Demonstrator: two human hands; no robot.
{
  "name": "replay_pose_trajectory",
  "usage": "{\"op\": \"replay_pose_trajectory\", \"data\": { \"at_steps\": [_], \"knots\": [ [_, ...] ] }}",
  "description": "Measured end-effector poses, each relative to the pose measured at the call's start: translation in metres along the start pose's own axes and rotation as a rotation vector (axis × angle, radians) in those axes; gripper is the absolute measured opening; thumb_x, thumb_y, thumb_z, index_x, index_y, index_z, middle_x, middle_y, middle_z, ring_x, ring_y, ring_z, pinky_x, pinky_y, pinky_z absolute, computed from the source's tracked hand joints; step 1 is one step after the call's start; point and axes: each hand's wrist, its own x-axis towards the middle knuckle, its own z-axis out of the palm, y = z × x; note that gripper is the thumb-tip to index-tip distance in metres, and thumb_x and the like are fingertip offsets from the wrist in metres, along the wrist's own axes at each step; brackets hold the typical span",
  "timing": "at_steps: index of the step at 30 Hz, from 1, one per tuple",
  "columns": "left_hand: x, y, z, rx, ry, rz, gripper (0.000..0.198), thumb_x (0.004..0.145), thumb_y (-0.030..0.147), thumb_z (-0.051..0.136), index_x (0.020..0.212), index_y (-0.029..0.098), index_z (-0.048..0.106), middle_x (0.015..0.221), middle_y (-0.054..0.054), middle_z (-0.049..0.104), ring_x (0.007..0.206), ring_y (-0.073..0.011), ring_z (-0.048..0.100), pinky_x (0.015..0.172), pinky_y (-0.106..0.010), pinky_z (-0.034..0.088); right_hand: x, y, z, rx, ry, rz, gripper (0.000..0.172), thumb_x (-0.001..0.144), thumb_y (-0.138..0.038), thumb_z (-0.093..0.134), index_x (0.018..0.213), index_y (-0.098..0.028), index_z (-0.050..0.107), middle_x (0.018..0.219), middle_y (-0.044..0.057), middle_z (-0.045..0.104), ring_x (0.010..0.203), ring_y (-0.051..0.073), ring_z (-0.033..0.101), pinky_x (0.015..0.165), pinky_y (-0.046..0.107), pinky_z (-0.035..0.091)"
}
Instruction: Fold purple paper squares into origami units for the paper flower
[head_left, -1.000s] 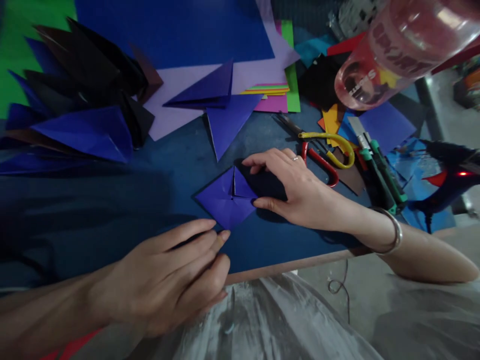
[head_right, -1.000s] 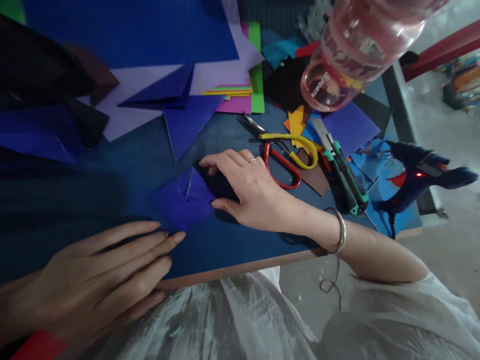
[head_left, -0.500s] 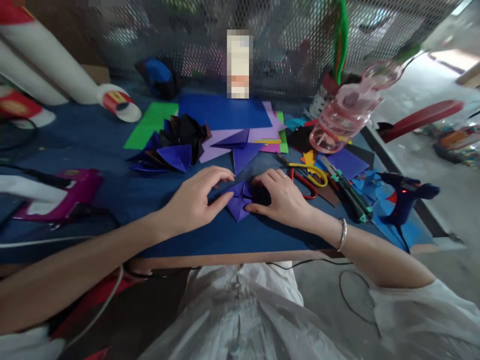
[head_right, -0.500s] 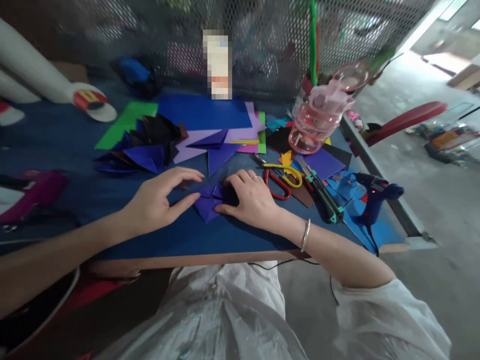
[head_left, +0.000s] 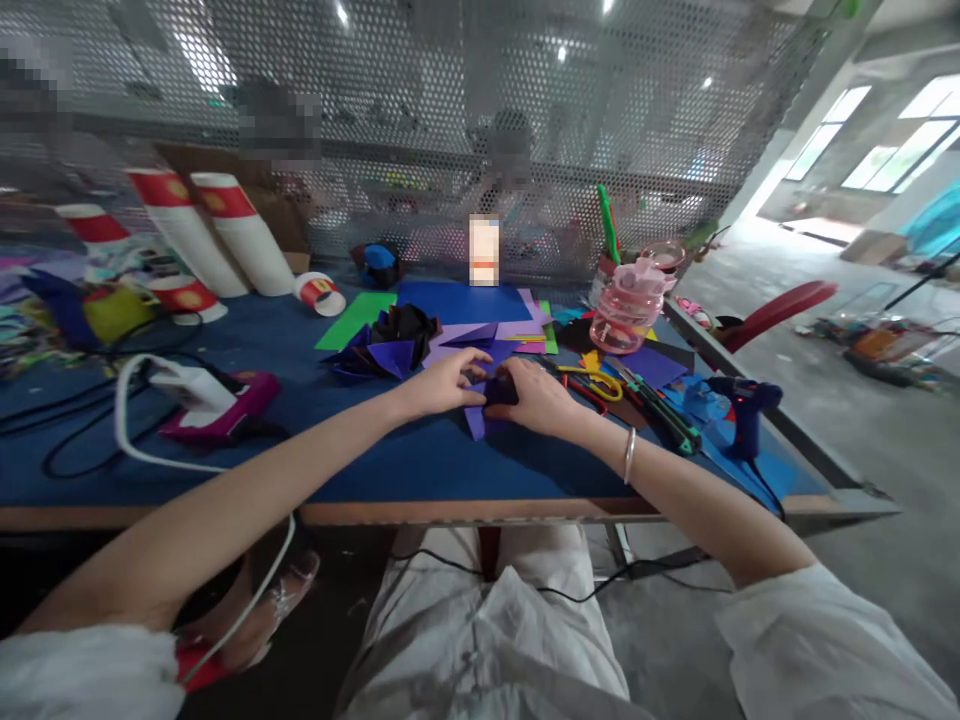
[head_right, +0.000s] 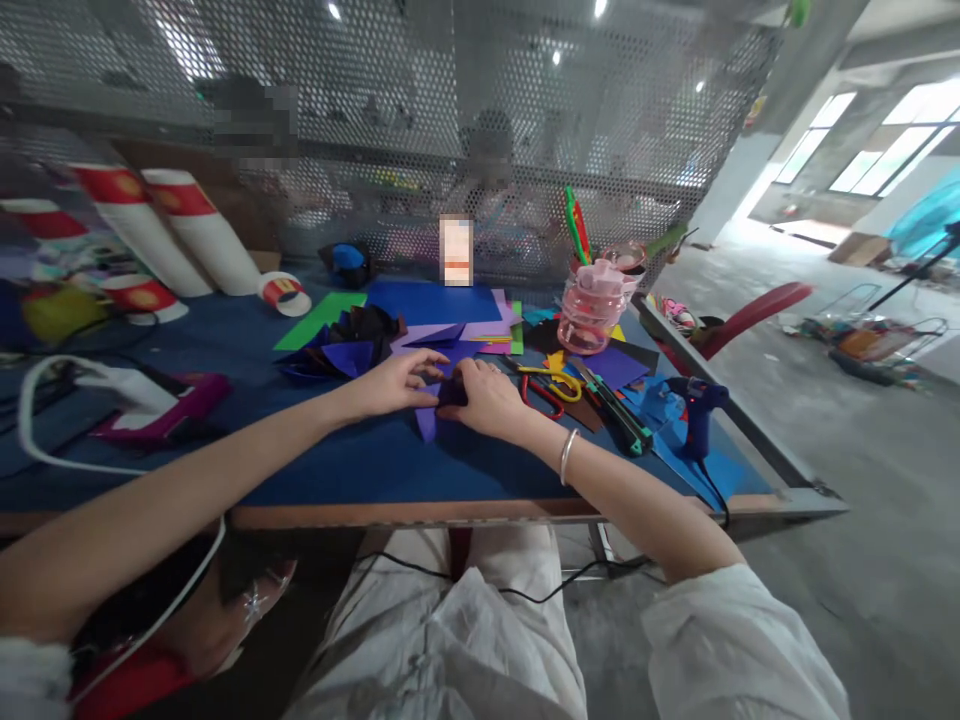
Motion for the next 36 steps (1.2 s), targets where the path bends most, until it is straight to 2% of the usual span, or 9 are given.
{"op": "replay_pose_trajectory", "data": {
  "at_steps": [3, 6, 8, 10, 13, 18, 24, 31, 36],
  "knots": [
    [0.003, 0.008, -0.010, -0.081, 0.059, 0.022, 0.042, 0.103, 0.042, 0.071, 0.138, 0.018, 0.063, 0.138, -0.012, 0.066, 0.118, -0.0271, 0.069, 0.099, -0.050, 0.063, 0.011, 0.005, -0.005, 0.114, 0.058, 0.005, 0.059, 0.087, -0.032, 0.085, 0.136, -0.012, 0.057, 0.118, 0.016, 0.074, 0.107, 0.029, 0.071, 0.092, 0.042, 0.053],
    [0.002, 0.011, -0.013, -0.171, 0.093, 0.034, 0.042, 0.103, 0.041, 0.071, 0.137, 0.018, 0.063, 0.130, -0.010, 0.069, 0.109, -0.0244, 0.071, 0.093, -0.046, 0.064, 0.017, 0.014, -0.005, 0.257, 0.075, -0.016, 0.046, 0.094, -0.026, 0.074, 0.135, -0.014, 0.058, 0.105, 0.010, 0.078, 0.092, 0.023, 0.075, 0.083, 0.035, 0.056],
    [-0.002, 0.009, -0.009, -0.234, 0.098, 0.029, 0.050, 0.096, 0.042, 0.078, 0.137, 0.018, 0.062, 0.118, -0.009, 0.074, 0.099, -0.0222, 0.074, 0.089, -0.042, 0.065, 0.017, 0.019, -0.001, 0.345, 0.091, -0.045, 0.038, 0.094, -0.021, 0.068, 0.131, -0.015, 0.061, 0.103, 0.007, 0.079, 0.091, 0.020, 0.076, 0.084, 0.033, 0.058],
    [-0.006, 0.006, -0.004, -0.286, 0.094, 0.017, 0.065, 0.082, 0.044, 0.088, 0.136, 0.017, 0.063, 0.106, -0.008, 0.079, 0.092, -0.0221, 0.076, 0.087, -0.039, 0.064, 0.014, 0.023, 0.004, 0.412, 0.118, -0.077, 0.033, 0.092, -0.018, 0.064, 0.125, -0.017, 0.065, 0.110, 0.008, 0.079, 0.098, 0.020, 0.076, 0.089, 0.034, 0.058],
    [-0.011, 0.004, 0.001, -0.316, 0.081, -0.008, 0.066, 0.068, 0.048, 0.093, 0.121, 0.017, 0.071, 0.099, -0.009, 0.082, 0.093, -0.0256, 0.078, 0.089, -0.040, 0.063, 0.010, 0.025, 0.009, 0.479, 0.156, -0.111, 0.027, 0.089, -0.018, 0.063, 0.115, -0.019, 0.070, 0.113, 0.007, 0.080, 0.103, 0.021, 0.075, 0.092, 0.034, 0.057],
    [-0.016, 0.010, 0.001, -0.299, 0.089, -0.050, 0.047, 0.062, 0.052, 0.093, 0.091, 0.018, 0.078, 0.089, -0.007, 0.081, 0.088, -0.0251, 0.076, 0.085, -0.038, 0.064, 0.007, 0.023, 0.009, 0.535, 0.225, -0.108, 0.025, 0.093, -0.030, 0.063, 0.110, -0.019, 0.076, 0.107, 0.006, 0.080, 0.093, 0.020, 0.072, 0.084, 0.032, 0.054],
    [-0.021, 0.019, 0.001, -0.269, 0.109, -0.110, 0.041, 0.063, 0.053, 0.094, 0.077, 0.019, 0.076, 0.060, 0.001, 0.065, 0.053, -0.0139, 0.060, 0.054, -0.027, 0.056, 0.007, 0.021, 0.010, 0.585, 0.218, -0.088, 0.023, 0.094, -0.033, 0.059, 0.096, -0.020, 0.078, 0.090, 0.001, 0.077, 0.085, 0.018, 0.068, 0.079, 0.029, 0.051],
    [-0.021, 0.020, 0.008, -0.266, 0.185, -0.106, 0.060, 0.067, 0.076, 0.085, 0.073, 0.018, 0.069, 0.065, -0.001, 0.065, 0.058, -0.0152, 0.063, 0.062, -0.031, 0.062, 0.003, 0.014, 0.008, 0.612, 0.187, -0.087, 0.022, 0.091, -0.036, 0.062, 0.093, -0.020, 0.076, 0.089, 0.000, 0.075, 0.082, 0.016, 0.065, 0.077, 0.028, 0.050],
    [-0.024, 0.023, 0.010, -0.242, 0.222, -0.086, 0.051, 0.069, 0.067, 0.085, 0.073, 0.018, 0.071, 0.071, -0.002, 0.071, 0.065, -0.0167, 0.067, 0.071, -0.032, 0.063, -0.003, 0.009, 0.005, 0.603, 0.170, -0.073, 0.023, 0.084, -0.028, 0.059, 0.095, -0.019, 0.076, 0.089, 0.001, 0.075, 0.079, 0.016, 0.065, 0.073, 0.027, 0.050]
  ]
}}
